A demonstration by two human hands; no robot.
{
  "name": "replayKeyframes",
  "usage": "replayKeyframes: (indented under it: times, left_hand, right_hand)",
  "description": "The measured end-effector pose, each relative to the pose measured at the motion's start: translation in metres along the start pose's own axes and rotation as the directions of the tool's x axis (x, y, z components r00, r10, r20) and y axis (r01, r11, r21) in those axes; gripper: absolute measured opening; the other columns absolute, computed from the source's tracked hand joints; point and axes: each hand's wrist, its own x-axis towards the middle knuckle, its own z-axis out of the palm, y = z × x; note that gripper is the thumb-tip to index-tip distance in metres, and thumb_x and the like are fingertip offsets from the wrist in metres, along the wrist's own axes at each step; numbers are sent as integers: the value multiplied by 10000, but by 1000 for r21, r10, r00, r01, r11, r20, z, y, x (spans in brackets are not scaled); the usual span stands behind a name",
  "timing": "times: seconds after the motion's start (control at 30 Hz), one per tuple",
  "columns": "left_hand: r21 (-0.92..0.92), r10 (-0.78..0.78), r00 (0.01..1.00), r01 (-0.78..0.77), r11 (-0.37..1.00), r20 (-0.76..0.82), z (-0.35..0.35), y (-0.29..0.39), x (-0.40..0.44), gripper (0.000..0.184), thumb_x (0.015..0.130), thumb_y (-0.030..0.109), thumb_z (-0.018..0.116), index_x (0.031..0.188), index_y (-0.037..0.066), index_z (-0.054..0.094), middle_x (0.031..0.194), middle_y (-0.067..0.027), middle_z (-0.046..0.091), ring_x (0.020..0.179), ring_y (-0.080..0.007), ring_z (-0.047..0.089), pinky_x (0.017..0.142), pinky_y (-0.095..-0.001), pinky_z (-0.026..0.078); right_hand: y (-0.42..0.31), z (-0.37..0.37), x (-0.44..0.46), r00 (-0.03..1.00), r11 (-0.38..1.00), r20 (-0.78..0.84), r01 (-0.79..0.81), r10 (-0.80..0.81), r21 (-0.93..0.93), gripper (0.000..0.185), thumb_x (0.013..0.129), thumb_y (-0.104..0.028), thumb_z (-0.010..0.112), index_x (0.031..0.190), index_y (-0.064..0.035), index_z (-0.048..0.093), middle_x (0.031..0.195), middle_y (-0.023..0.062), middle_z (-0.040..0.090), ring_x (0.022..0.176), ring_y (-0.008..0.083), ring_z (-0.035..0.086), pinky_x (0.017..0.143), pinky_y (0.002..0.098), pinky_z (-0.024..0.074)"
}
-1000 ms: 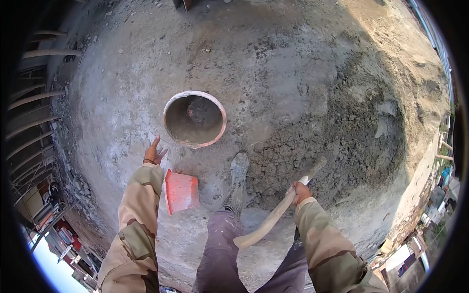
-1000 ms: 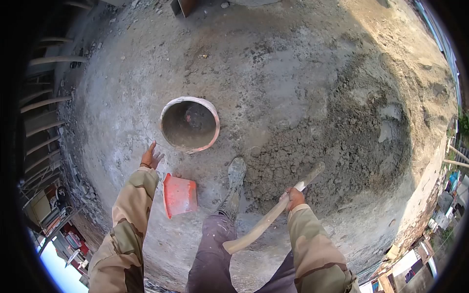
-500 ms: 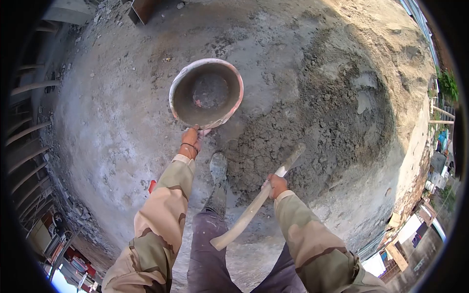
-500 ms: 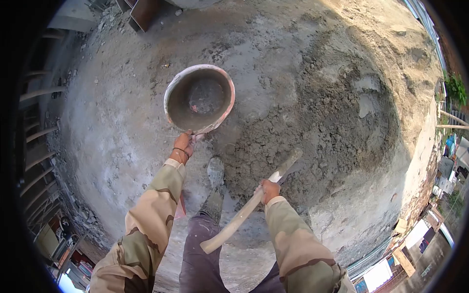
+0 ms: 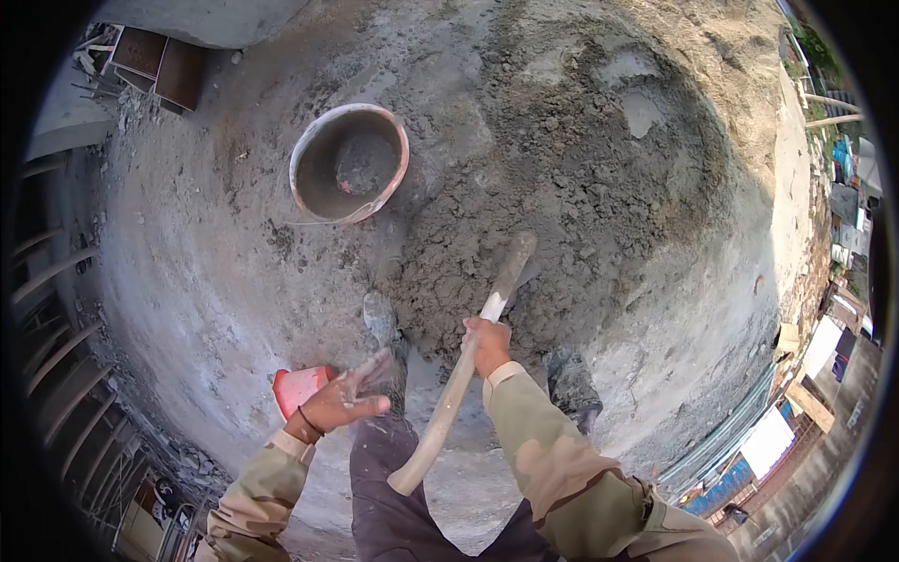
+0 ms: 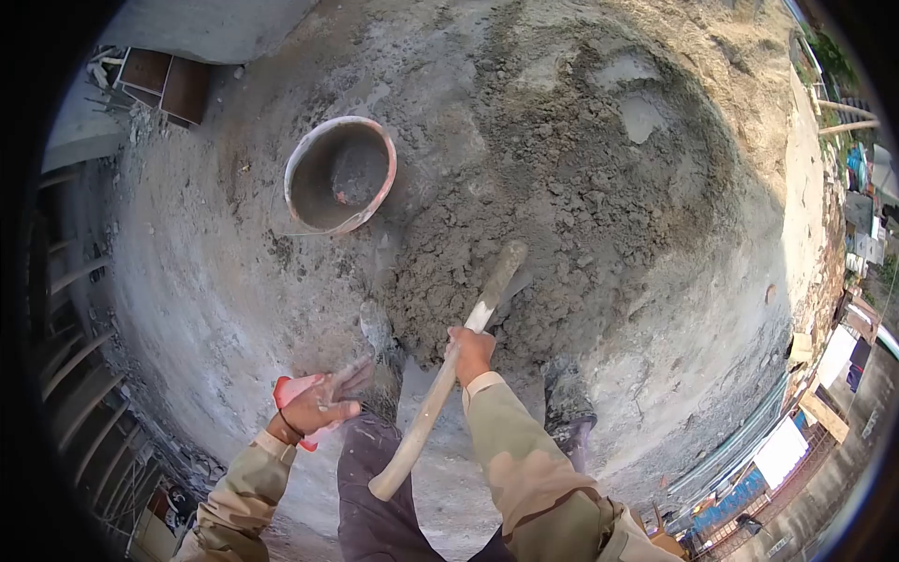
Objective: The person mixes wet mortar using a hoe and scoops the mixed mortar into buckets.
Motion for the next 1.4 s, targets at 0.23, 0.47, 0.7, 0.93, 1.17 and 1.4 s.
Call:
replayKeyframes:
  times: [0.23, 0.47, 0.7, 0.93, 1.17, 1.4]
  left_hand:
    - [687, -15, 927, 288, 667, -374, 205, -51, -58, 788, 822, 371, 777, 1374, -75, 437, 1040, -315, 652, 975, -435, 667, 834, -491, 531]
    - [597, 458, 870, -273, 755, -182, 183, 26, 195, 518, 830, 402, 738, 1111, -22, 639, 877, -239, 684, 818, -419, 665, 729, -455, 530]
    - [594, 53, 897, 245, 766, -438, 226, -34, 165, 539, 806, 424, 745, 1092, -27, 666, 969, -247, 704, 928, -397, 689, 818, -453, 541]
    - [423, -67, 914, 248, 872, -399, 291, 33, 73, 530, 832, 456, 710, 1026, -36, 673, 966, -270, 696, 950, -409, 680, 832, -455, 530]
    - [559, 282, 940, -131, 819, -192, 297, 119, 0, 488, 915, 429, 629, 929, -59, 656, 837, -274, 656, 848, -432, 658, 792, -486, 513]
    - [531, 382, 913, -254, 808, -144, 227, 171, -151, 548, 928, 440, 621, 1042, -94, 585, 765, -248, 649, 729, -425, 659, 688, -452, 529]
  right_hand:
    - [-92, -41, -99, 953, 953, 17, 302, -302, 11, 169, 799, 7, 689, 884, 9, 543, 653, 70, 534, 462, 185, 525, 411, 353, 439]
    - [-320, -12, -33, 581, 546, 117, 805, -806, -233, 379, 901, -171, 682, 1112, 41, 450, 707, 92, 559, 491, 201, 594, 416, 346, 504]
    - [-198, -24, 100, 879, 630, 159, 438, -449, -641, 452, 879, -154, 620, 1069, 249, 542, 738, 252, 642, 533, 345, 671, 444, 445, 532]
    - [-130, -67, 47, 978, 673, 180, 203, -104, -712, 436, 838, -92, 650, 1127, 215, 541, 837, 239, 646, 580, 348, 673, 474, 442, 533]
    - [-166, -104, -34, 970, 900, 151, -114, 193, -420, 225, 887, -45, 587, 1053, -39, 434, 724, 103, 491, 513, 243, 533, 449, 417, 479]
    - [-153, -27, -188, 962, 990, 266, -23, 61, -142, 174, 896, -82, 549, 975, -87, 394, 658, 66, 473, 513, 211, 483, 472, 365, 455]
